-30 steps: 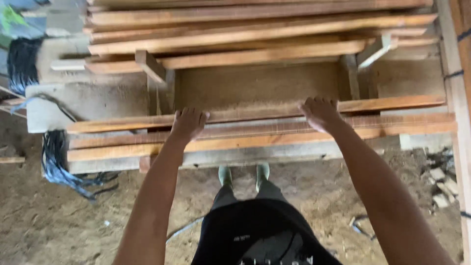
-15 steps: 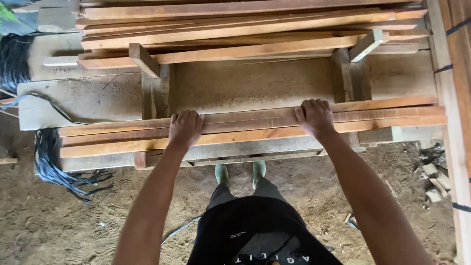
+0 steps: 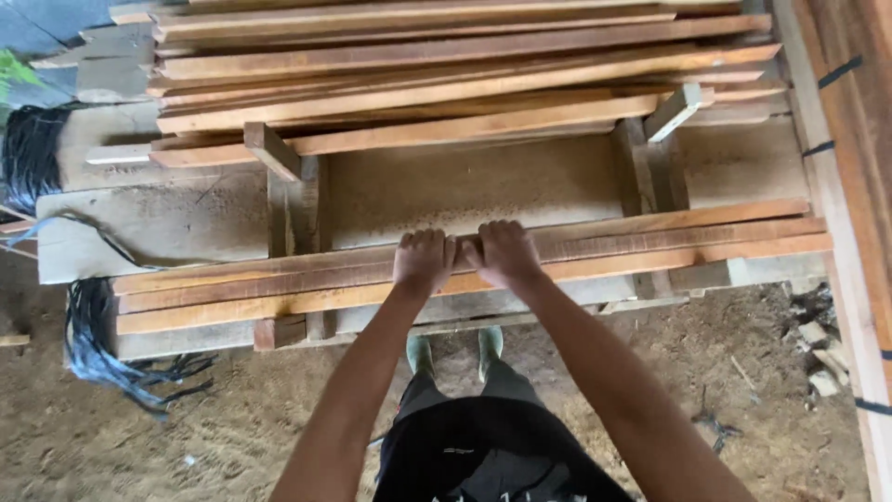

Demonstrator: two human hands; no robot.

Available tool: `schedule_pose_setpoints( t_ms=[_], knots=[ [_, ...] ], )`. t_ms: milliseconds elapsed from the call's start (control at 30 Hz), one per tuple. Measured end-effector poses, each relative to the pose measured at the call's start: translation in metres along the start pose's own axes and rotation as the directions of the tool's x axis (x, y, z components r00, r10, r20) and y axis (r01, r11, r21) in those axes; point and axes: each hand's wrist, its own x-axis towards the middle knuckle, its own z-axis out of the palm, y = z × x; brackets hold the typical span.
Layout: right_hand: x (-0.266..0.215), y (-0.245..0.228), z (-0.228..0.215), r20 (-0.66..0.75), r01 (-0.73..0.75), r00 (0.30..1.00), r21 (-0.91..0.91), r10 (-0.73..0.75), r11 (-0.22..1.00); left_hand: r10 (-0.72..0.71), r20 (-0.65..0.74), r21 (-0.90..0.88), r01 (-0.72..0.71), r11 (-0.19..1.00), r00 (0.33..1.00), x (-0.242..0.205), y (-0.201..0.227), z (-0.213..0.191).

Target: Organizing and securing long wooden strips into a bundle using a plastic strap and a manual tool.

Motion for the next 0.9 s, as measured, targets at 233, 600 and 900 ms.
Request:
schedule_pose_setpoints(
  t_ms=[233,600,900],
  knots=[
    [-0.034,0.094,-0.010,0.149,-0.113,0.983,0.006,0.111,0.994,-0.019,-0.041,-0.018,0.018,1.000,0.999,-0.029,-0.069,-0.002],
    [-0.095,0.193,-0.039,-0.094,-0.207,0.976,-0.137,0.195,0.969,-0.210,-0.174,0.257,0.250,0.933,0.962,-0.061,-0.154,-0.046],
    [-0.089,0.182,-0.058,0.088,-0.316,0.938,-0.174,0.334,0.933,-0.238,-0.112,0.206,0.257,0.944,0.965,-0.066,-0.150,-0.037]
  ],
)
